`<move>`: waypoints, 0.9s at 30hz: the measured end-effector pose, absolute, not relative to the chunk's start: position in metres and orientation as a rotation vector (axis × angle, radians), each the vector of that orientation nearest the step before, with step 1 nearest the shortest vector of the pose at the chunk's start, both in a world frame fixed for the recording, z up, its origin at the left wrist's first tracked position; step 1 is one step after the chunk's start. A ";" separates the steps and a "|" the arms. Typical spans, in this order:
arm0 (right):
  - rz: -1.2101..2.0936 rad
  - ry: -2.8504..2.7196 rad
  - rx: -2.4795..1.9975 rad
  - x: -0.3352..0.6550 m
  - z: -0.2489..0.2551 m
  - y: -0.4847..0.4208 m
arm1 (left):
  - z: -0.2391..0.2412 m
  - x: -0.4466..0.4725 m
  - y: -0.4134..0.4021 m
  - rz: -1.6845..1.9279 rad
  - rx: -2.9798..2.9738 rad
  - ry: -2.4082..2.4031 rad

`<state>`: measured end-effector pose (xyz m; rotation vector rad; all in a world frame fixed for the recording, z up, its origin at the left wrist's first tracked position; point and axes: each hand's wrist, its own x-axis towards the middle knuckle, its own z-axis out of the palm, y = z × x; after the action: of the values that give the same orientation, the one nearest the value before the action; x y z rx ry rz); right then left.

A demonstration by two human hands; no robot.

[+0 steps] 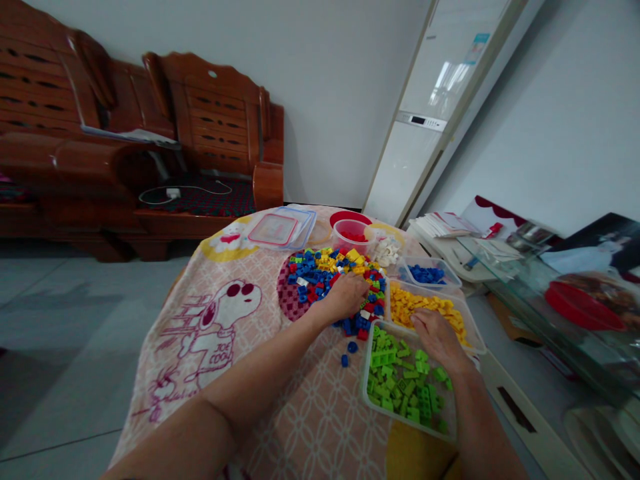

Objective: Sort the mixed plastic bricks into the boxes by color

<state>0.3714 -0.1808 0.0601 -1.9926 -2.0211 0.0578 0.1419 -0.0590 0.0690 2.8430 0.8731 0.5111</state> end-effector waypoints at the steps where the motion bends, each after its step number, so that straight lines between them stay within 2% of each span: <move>1: 0.069 -2.022 -1.995 0.371 0.060 -0.181 | 0.072 0.142 -0.061 0.542 2.789 0.843; 8: 0.083 -2.028 -1.973 0.372 0.060 -0.180 | 0.084 0.149 -0.081 0.532 2.583 0.321; 12: 0.064 -2.029 -1.992 0.373 0.059 -0.180 | 0.084 0.152 -0.083 0.510 2.535 0.219; 16: 0.051 -2.032 -1.992 0.374 0.058 -0.180 | 0.083 0.149 -0.076 0.556 2.470 0.320; 21: 0.048 -2.039 -1.964 0.374 0.057 -0.180 | 0.072 0.145 -0.060 0.678 2.484 0.723; 27: 0.048 -2.062 -1.951 0.374 0.058 -0.179 | 0.056 0.141 -0.054 0.561 2.563 0.953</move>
<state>0.3743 -0.1794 0.0576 -1.9506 -2.0618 0.0476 0.1414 -0.0539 0.0564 2.5627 0.9531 0.5605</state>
